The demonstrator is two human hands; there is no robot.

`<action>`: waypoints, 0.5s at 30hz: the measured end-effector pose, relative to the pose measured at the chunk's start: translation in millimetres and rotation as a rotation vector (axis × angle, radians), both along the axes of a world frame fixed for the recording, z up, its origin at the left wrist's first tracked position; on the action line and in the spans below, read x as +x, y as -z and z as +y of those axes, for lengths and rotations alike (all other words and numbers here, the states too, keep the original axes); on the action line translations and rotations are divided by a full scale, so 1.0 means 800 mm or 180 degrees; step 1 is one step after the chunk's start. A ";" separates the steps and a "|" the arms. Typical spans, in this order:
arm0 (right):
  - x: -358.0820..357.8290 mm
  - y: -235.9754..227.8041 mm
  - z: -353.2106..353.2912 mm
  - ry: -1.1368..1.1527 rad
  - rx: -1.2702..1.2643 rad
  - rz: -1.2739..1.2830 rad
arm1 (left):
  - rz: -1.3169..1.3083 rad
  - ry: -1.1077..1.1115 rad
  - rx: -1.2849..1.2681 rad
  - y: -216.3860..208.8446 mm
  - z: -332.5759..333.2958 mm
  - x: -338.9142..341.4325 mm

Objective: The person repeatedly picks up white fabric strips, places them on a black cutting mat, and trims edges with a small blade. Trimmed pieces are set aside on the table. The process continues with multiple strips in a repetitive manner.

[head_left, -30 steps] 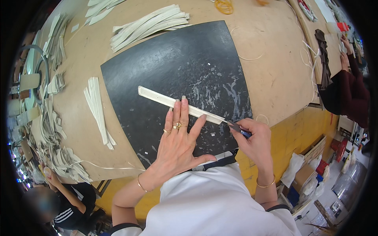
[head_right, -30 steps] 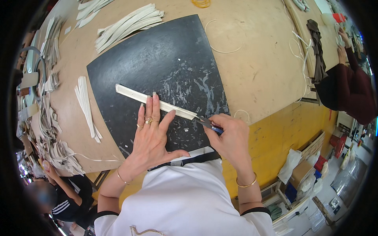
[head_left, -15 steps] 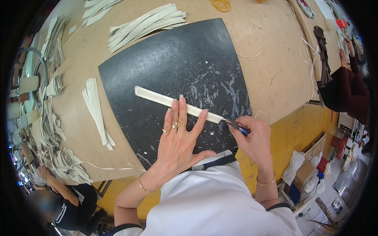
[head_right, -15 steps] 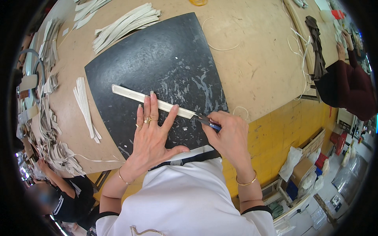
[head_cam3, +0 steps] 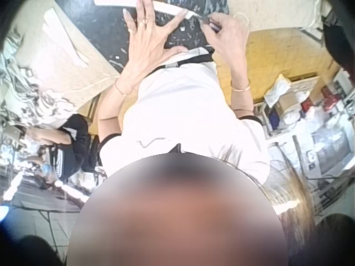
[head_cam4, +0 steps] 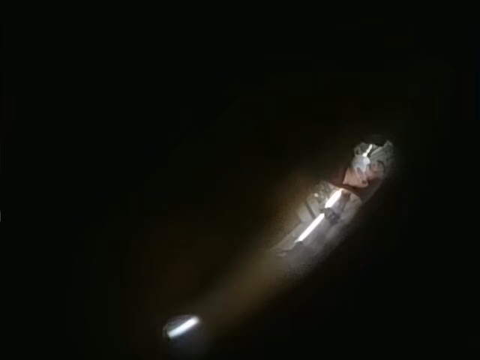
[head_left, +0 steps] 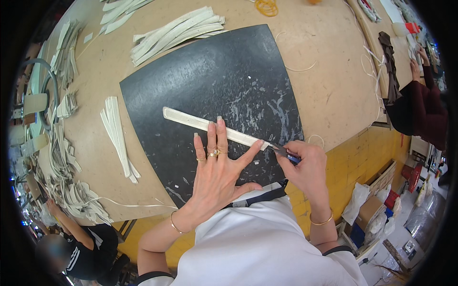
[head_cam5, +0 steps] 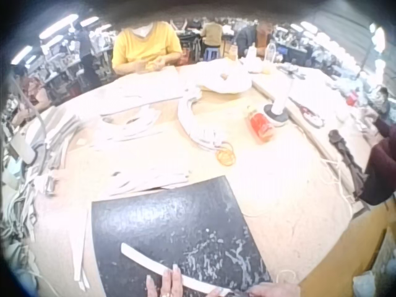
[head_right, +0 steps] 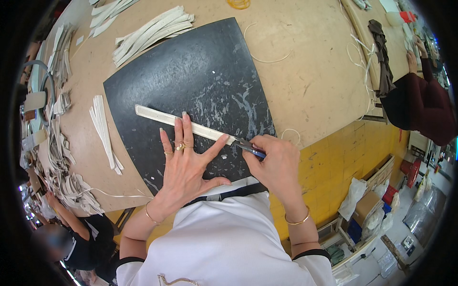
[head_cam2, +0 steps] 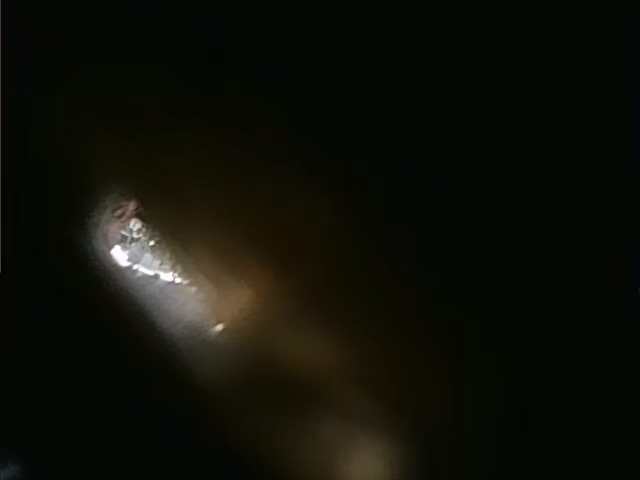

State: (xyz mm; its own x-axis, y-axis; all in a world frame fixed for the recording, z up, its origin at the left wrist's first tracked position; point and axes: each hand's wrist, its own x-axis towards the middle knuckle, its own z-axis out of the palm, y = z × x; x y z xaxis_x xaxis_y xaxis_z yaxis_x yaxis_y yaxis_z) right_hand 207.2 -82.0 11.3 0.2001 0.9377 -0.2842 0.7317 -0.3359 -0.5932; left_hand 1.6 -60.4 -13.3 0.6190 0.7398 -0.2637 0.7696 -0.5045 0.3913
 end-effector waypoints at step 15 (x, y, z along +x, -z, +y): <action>-0.023 -0.015 0.081 -0.0349 0.1066 -0.0665 | 0.0491 -0.1211 0.1171 -0.008 0.013 -0.012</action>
State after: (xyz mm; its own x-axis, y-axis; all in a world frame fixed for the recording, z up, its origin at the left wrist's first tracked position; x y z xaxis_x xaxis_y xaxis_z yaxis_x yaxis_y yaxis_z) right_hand 189.1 -17.2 23.3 0.1148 0.9904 0.0768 0.8688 -0.0627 -0.4912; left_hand -8.1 -50.4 -6.9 0.2645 0.9643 -0.0119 0.9589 -0.2617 0.1098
